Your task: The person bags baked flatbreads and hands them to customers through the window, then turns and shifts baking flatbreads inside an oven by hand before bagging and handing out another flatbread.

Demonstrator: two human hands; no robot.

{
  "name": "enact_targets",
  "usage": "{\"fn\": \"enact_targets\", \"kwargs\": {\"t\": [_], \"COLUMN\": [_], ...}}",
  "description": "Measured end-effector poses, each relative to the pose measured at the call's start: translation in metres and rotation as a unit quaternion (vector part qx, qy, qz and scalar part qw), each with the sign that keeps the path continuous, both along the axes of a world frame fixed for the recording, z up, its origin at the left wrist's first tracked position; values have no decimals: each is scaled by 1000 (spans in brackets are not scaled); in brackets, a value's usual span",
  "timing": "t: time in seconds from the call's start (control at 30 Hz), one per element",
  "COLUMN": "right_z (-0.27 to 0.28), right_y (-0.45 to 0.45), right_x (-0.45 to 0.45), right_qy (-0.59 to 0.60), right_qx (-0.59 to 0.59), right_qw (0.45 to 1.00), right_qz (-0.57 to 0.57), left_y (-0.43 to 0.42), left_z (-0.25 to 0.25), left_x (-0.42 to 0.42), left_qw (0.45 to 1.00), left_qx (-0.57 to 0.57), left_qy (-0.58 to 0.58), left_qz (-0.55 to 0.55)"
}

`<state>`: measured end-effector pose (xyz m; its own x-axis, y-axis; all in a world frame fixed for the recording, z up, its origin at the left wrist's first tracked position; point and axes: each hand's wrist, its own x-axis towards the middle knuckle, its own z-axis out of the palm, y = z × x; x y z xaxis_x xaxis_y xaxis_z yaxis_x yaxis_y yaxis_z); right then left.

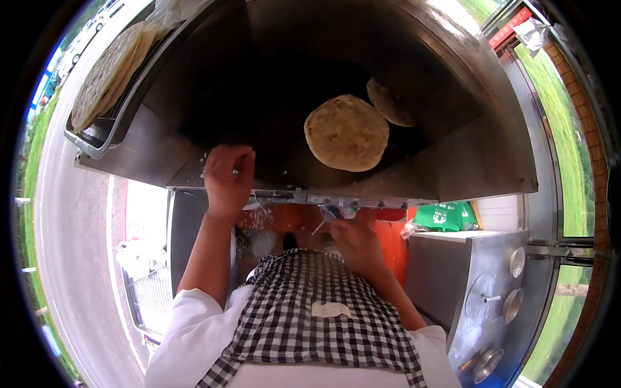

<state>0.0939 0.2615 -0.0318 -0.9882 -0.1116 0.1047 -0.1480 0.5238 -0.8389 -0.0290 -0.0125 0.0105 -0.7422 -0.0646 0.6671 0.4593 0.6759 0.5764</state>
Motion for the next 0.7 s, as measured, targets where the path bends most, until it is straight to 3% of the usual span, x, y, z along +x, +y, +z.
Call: {"fn": "enact_targets", "kwargs": {"t": [0.23,0.33,0.43,0.53,0.7], "right_z": [0,8,-4,4,-12], "right_y": [-21,-19,-10,4,47], "right_x": [14,18,16,16,20], "right_qy": [-13,-80,13,4,58], "right_qx": [-28,-25,-11,-37,27], "right_qw": [999,996,998,998,995], "right_qz": [33,37,59,57,74], "left_y": [-19,-13,-5,8,42], "left_z": [-14,-11,-4,3,-1], "left_x": [28,40,50,57,62], "left_qw": [999,999,999,999,999], "left_qx": [-9,-7,-26,-34,-17], "left_qy": [-42,-52,-48,-39,-46], "left_qz": [-7,-1,8,17,-4]}}
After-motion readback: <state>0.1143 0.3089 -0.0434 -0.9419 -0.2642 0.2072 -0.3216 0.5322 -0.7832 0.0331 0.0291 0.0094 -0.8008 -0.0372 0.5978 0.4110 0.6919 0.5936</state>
